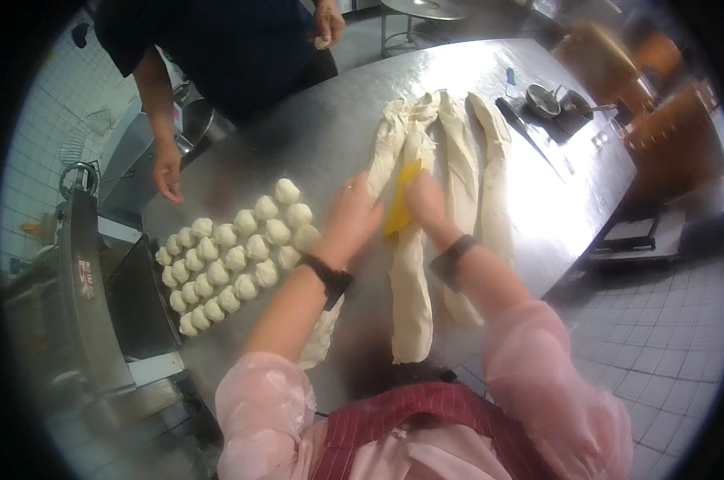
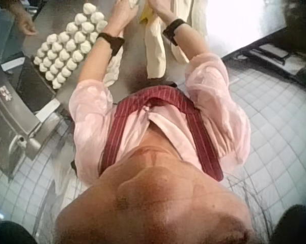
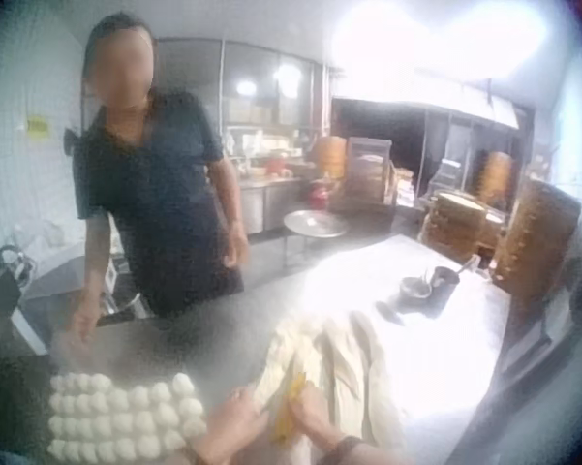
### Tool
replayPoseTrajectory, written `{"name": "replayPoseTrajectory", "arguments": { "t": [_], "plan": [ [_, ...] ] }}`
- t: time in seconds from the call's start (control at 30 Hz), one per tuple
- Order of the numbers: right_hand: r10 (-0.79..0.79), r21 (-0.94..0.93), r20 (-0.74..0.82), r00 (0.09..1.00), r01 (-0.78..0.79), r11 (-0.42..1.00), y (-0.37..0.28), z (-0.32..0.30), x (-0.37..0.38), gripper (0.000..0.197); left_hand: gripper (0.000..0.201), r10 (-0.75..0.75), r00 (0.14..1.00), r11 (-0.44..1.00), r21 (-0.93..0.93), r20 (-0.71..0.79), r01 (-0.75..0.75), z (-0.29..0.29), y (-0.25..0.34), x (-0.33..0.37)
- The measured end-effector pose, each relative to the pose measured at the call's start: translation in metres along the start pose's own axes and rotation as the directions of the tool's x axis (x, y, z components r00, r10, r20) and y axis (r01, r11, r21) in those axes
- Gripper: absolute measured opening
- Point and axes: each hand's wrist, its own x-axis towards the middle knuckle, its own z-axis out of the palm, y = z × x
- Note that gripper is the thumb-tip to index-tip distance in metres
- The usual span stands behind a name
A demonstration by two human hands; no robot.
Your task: Cutting and portioning large strips of dough into small dough balls.
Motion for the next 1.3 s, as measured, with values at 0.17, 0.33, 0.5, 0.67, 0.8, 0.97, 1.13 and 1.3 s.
{"name": "replayPoseTrajectory", "arguments": {
  "t": [0.17, 0.33, 0.5, 0.67, 0.8, 0.97, 1.13, 1.3],
  "plan": [
    [0.004, 0.133, -0.249, 0.969, 0.03, 0.991, -0.01, 0.017, 0.056, 0.029, 0.07, -0.224, 0.968, 0.974, -0.007, 0.116, 0.226, 0.023, -0.006, 0.036],
    [-0.113, 0.097, -0.184, 0.976, 0.133, 0.986, -0.012, -0.002, 0.122, 0.027, 0.056, -0.26, 0.965, 0.965, -0.037, 0.033, 0.261, 0.038, -0.006, 0.051],
    [-0.403, -0.078, -0.196, 0.894, 0.395, 0.915, -0.017, 0.004, 0.12, 0.024, 0.045, -0.252, 0.962, 0.924, -0.27, 0.102, 0.271, 0.033, 0.0, 0.062],
    [-0.449, -0.031, -0.021, 0.893, 0.449, 0.893, -0.001, -0.026, 0.092, 0.026, 0.036, -0.319, 0.922, 0.519, -0.774, 0.218, 0.363, 0.025, -0.065, 0.062],
    [-0.283, 0.096, -0.105, 0.953, 0.293, 0.951, 0.014, -0.048, 0.089, 0.03, 0.04, -0.392, 0.863, 0.373, -0.803, 0.318, 0.465, 0.022, -0.053, 0.067],
    [-0.262, 0.072, -0.201, 0.944, 0.281, 0.957, -0.011, -0.043, 0.099, 0.032, 0.043, -0.349, 0.917, 0.704, -0.592, 0.194, 0.393, 0.038, -0.052, 0.065],
    [-0.158, 0.083, -0.203, 0.966, 0.177, 0.981, 0.001, -0.031, 0.158, 0.034, 0.045, -0.366, 0.894, 0.586, -0.683, 0.257, 0.436, 0.046, -0.053, 0.068],
    [-0.183, -0.022, -0.169, 0.968, 0.182, 0.983, -0.017, -0.024, 0.175, 0.034, 0.046, -0.367, 0.892, 0.567, -0.697, 0.264, 0.44, 0.041, -0.06, 0.064]
  ]
}}
